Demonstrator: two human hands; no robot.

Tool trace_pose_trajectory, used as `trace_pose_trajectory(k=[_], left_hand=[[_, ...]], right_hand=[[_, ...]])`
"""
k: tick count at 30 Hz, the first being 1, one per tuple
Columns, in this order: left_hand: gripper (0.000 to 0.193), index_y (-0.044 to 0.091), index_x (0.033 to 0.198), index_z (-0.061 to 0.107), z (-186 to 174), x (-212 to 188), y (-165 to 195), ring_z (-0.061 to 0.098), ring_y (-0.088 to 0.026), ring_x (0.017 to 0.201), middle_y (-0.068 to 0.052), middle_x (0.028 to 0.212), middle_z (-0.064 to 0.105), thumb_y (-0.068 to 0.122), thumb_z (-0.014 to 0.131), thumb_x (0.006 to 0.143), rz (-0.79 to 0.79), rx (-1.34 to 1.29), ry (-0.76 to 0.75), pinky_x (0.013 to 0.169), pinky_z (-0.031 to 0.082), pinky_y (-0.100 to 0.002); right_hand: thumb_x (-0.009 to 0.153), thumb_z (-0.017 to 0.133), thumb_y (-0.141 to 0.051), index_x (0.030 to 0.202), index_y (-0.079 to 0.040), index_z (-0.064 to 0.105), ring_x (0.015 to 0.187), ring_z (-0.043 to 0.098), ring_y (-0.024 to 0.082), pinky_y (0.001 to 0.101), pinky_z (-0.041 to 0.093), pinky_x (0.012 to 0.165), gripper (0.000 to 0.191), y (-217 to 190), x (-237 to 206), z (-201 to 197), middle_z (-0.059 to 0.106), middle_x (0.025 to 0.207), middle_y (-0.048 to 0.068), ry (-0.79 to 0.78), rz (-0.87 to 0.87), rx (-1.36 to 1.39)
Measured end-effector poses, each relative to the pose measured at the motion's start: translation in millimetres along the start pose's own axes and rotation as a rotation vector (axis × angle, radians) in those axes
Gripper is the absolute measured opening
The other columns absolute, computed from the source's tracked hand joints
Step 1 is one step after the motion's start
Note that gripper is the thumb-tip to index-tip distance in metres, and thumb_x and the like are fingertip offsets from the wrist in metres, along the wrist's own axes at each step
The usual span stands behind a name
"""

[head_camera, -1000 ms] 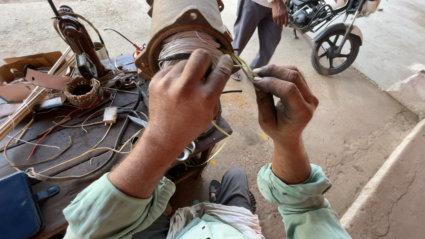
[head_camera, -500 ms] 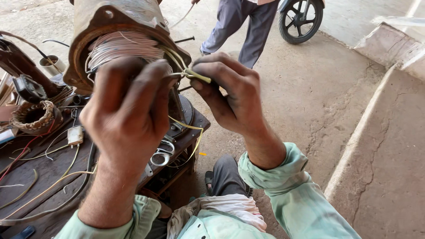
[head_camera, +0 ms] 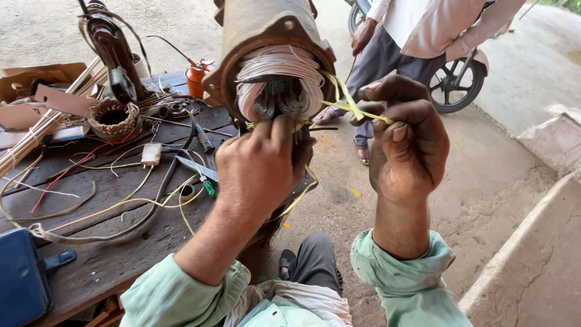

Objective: The person works on a cylindrical electrical coil mounted on a wooden workbench, using a screwdriver, pliers, and scissors to manipulate wires and secure them with yellow tape. They repeatedly adjust and tighten connections within the coil assembly.

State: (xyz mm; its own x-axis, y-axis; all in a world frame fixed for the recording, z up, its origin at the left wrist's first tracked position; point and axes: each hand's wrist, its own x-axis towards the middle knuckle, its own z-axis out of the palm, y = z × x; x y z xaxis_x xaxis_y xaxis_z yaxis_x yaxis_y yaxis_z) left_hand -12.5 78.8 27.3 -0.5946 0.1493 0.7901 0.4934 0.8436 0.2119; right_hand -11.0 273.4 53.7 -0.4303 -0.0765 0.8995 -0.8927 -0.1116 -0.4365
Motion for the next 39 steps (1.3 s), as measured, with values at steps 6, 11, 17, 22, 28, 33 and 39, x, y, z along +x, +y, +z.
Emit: trace_pose_trajectory(k=[6,11,17,22,28,33,39], left_hand=[[0.016,0.007,0.092,0.064,-2.3,-0.2,-4.6,0.07,-0.031,0.066,-0.011,0.076,0.067,0.021,0.072,0.087,0.022,-0.119,-0.054,0.059,0.055,-0.044],[0.006,0.004,0.093,0.065,-28.8,-9.3,-32.8,0.068,-0.036,0.073,-0.014,0.079,0.066,0.006,0.069,0.089,0.177,-0.679,-0.075,0.065,0.053,-0.045],[0.008,0.004,0.096,0.068,-68.6,-62.7,-41.5,0.071,-0.03,0.068,-0.011,0.077,0.068,0.005,0.069,0.088,0.17,-0.896,-0.273,0.058,0.054,-0.039],[0.012,0.005,0.098,0.072,-87.2,-84.1,-30.5,0.072,-0.03,0.073,-0.01,0.08,0.07,0.009,0.074,0.087,0.185,-0.909,-0.434,0.063,0.055,-0.039],[0.012,0.004,0.101,0.07,-100.5,-69.4,-37.2,0.07,-0.03,0.1,-0.013,0.106,0.069,0.01,0.073,0.091,0.167,-1.308,-0.239,0.086,0.055,-0.042],[0.012,0.002,0.104,0.063,-94.9,-65.4,-37.9,0.069,-0.028,0.106,-0.013,0.108,0.068,0.012,0.067,0.102,0.019,-1.709,-0.208,0.093,0.057,-0.041],[0.008,0.004,0.097,0.059,-89.5,-79.4,-40.5,0.062,-0.027,0.09,-0.009,0.091,0.061,0.009,0.065,0.099,0.121,-1.136,-0.22,0.082,0.052,-0.041]], right_hand=[[0.115,0.057,-0.02,0.119,-0.001,0.061,0.121,0.067,0.028,0.0365,0.061,0.095,0.02,10.8,16.2,8.4,0.065,0.126,0.021,-0.071,0.031,0.274],[0.117,0.056,-0.017,0.119,0.001,0.062,0.117,0.07,0.031,0.0357,0.062,0.086,0.019,13.4,29.6,11.0,0.067,0.121,0.021,-0.101,0.073,0.33],[0.119,0.055,-0.019,0.117,-0.001,0.062,0.106,0.073,0.028,0.0346,0.062,0.074,0.02,16.5,59.0,21.5,0.068,0.118,0.019,-0.198,0.12,0.256],[0.119,0.053,-0.022,0.112,-0.005,0.061,0.092,0.071,0.023,0.028,0.053,0.064,0.021,27.6,74.5,16.6,0.069,0.104,0.016,-0.142,0.318,0.304],[0.121,0.053,-0.025,0.103,-0.005,0.059,0.071,0.059,0.014,0.0242,0.043,0.057,0.028,16.6,66.8,27.5,0.065,0.088,0.009,-0.23,0.269,0.109],[0.122,0.055,-0.022,0.101,-0.005,0.058,0.062,0.044,0.008,0.0237,0.037,0.057,0.027,-8.9,36.0,45.8,0.061,0.083,0.005,-0.202,0.047,-0.195],[0.118,0.056,-0.022,0.103,-0.001,0.057,0.069,0.054,0.012,0.0236,0.043,0.062,0.026,-10.3,46.7,46.2,0.065,0.091,0.012,-0.133,0.077,-0.058]])
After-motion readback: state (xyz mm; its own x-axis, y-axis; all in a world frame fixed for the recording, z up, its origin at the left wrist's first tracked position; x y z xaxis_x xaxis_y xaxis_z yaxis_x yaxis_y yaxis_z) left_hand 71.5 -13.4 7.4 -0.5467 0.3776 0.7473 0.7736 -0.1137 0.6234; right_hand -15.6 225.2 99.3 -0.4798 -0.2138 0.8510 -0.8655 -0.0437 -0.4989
